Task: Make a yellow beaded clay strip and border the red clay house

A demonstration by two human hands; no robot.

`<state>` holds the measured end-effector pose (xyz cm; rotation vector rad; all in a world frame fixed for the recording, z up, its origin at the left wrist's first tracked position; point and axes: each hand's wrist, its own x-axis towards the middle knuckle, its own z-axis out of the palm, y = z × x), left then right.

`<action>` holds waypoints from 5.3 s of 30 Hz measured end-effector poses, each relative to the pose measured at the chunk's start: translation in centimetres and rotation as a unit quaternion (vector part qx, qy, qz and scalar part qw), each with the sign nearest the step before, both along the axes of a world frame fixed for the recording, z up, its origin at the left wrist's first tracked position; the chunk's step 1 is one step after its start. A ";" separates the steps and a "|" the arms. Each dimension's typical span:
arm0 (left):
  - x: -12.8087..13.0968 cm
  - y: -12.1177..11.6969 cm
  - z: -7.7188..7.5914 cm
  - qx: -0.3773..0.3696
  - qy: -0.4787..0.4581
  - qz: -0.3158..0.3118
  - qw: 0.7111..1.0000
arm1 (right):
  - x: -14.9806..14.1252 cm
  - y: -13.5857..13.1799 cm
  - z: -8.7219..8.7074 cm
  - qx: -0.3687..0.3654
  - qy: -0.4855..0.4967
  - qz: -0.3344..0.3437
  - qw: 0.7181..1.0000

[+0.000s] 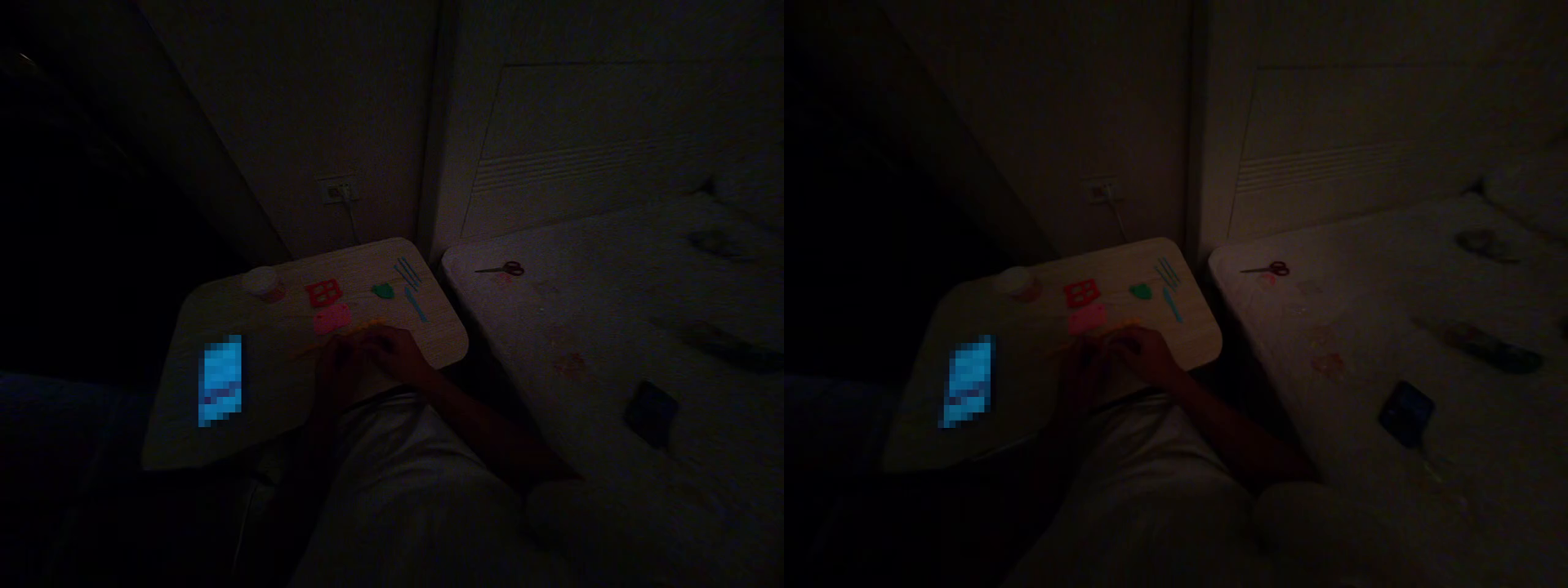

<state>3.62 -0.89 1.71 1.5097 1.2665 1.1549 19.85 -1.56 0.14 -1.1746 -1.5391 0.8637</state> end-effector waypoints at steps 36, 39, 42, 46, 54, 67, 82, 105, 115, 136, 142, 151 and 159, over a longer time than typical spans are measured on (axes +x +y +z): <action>0.0 0.1 0.1 0.010 0.000 0.008 1.000 | 0.1 0.2 -0.2 -0.006 -0.013 -0.029 0.999; 0.0 0.1 -0.1 0.002 -0.005 0.004 1.000 | 0.1 0.1 -0.2 -0.007 -0.019 -0.015 1.000; 0.0 0.1 -0.2 0.003 -0.003 0.001 1.000 | 0.1 0.2 -0.2 -0.006 -0.018 -0.005 1.000; -0.2 0.0 -0.2 0.008 0.009 -0.001 1.000 | 0.1 0.2 -0.2 -0.002 -0.030 0.001 1.000; -0.2 0.2 -0.2 0.021 0.015 0.004 1.000 | 0.1 0.1 0.1 -0.010 -0.024 0.004 1.000; 0.0 0.0 0.2 0.005 0.005 -0.007 1.000 | 0.1 0.1 0.2 0.020 -0.016 0.004 1.000; 0.1 0.0 0.0 0.005 0.001 -0.002 1.000 | 0.1 0.3 -0.4 0.045 -0.001 0.007 0.999; 0.0 0.0 0.1 0.003 0.007 -0.006 1.000 | 0.1 -0.2 0.4 -0.027 0.000 -0.010 1.000; 0.2 0.1 -0.2 0.011 -0.006 -0.003 1.000 | 0.2 -0.3 0.5 -0.025 -0.014 0.000 1.000; 0.1 0.2 -0.4 0.010 -0.010 -0.011 1.000 | 0.1 -0.1 0.1 -0.024 -0.034 0.001 0.999; 0.1 0.2 -0.4 0.012 -0.011 -0.012 1.000 | 0.1 -0.1 0.2 -0.019 -0.035 0.000 0.999; 0.1 0.3 -0.7 0.022 -0.006 -0.010 1.000 | 0.1 -0.2 0.4 -0.031 -0.033 0.006 0.999; 0.0 0.3 -0.8 0.022 -0.007 -0.013 1.000 | 0.2 -0.3 0.4 -0.018 -0.036 0.008 0.999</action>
